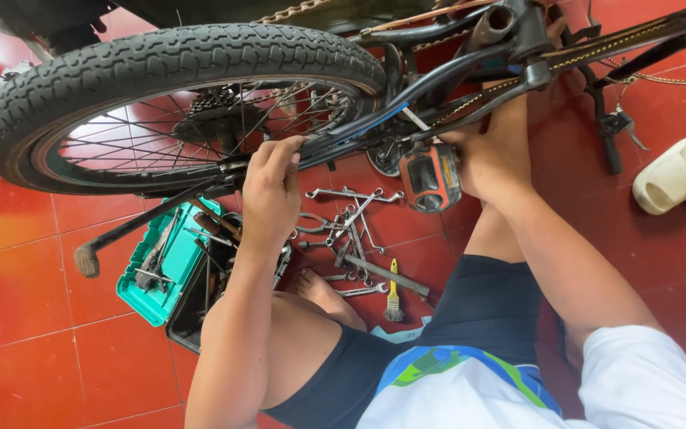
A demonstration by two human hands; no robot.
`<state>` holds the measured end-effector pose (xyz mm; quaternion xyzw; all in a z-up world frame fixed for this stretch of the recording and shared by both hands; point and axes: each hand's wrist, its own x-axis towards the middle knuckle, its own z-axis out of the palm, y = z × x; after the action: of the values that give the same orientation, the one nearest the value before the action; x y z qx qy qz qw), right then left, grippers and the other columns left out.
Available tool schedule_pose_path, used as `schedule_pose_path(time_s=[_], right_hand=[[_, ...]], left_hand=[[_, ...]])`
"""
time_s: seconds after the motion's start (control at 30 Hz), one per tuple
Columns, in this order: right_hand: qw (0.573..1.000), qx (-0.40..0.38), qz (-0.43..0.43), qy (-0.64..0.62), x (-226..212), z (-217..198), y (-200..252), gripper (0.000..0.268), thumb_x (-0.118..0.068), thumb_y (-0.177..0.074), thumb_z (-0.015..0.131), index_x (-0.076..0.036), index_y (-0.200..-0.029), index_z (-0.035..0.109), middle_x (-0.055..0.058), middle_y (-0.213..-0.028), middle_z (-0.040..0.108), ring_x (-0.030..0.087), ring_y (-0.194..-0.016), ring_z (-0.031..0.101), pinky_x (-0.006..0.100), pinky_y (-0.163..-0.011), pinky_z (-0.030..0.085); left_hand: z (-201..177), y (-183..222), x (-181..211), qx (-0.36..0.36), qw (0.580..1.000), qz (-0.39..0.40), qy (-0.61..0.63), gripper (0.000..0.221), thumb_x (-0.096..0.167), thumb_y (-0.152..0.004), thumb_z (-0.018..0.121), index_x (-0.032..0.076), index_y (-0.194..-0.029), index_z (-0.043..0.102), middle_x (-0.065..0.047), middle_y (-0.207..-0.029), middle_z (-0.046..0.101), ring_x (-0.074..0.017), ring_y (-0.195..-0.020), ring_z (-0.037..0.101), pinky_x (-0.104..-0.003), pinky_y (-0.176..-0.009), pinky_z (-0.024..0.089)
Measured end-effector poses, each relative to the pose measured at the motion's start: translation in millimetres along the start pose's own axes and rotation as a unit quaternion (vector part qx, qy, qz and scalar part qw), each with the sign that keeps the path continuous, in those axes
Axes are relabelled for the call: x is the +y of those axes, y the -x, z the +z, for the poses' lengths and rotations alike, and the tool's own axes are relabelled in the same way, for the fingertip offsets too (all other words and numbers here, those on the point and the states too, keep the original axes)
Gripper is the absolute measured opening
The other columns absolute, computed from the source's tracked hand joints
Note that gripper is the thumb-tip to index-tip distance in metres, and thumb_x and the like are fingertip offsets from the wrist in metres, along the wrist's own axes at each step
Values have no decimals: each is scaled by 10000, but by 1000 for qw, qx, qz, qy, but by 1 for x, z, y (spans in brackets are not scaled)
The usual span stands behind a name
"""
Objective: Repairing the rear wheel and chain assembly of a bicycle using various hand tools.
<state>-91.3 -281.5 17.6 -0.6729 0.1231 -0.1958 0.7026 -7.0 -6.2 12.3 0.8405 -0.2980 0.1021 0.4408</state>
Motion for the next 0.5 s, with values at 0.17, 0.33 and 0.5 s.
schedule_pose_path(time_s=[0.17,0.33,0.5], right_hand=[[864,-147,12,482,69,-51,-20,315,-257,-1051,554,-52,-1155,770,254,-968,742,451,-1008,684,503,-869,547],[795,-160,95,577,103,-49,-34,313,-394,-1024,534,-266,-1201,758,81,-1036,777,336,-1055,713,463,-926,565],[972,-151,177,24,141,-61,-14,270,-130,-1017,550,45,-1182,672,130,-1019,702,250,-1058,704,297,-957,540]], left_hand=[[8,5,-19,8,998,36,-56,232,83,-1083,526,151,-1258,663,-61,-1038,634,-313,-962,687,-420,-871,567],[9,5,-19,23,997,37,-60,221,88,-1080,542,145,-1250,671,-66,-1034,640,-316,-958,688,-415,-861,569],[10,5,-20,19,998,32,-59,222,98,-1086,528,146,-1252,668,-50,-1032,639,-286,-965,691,-402,-868,572]])
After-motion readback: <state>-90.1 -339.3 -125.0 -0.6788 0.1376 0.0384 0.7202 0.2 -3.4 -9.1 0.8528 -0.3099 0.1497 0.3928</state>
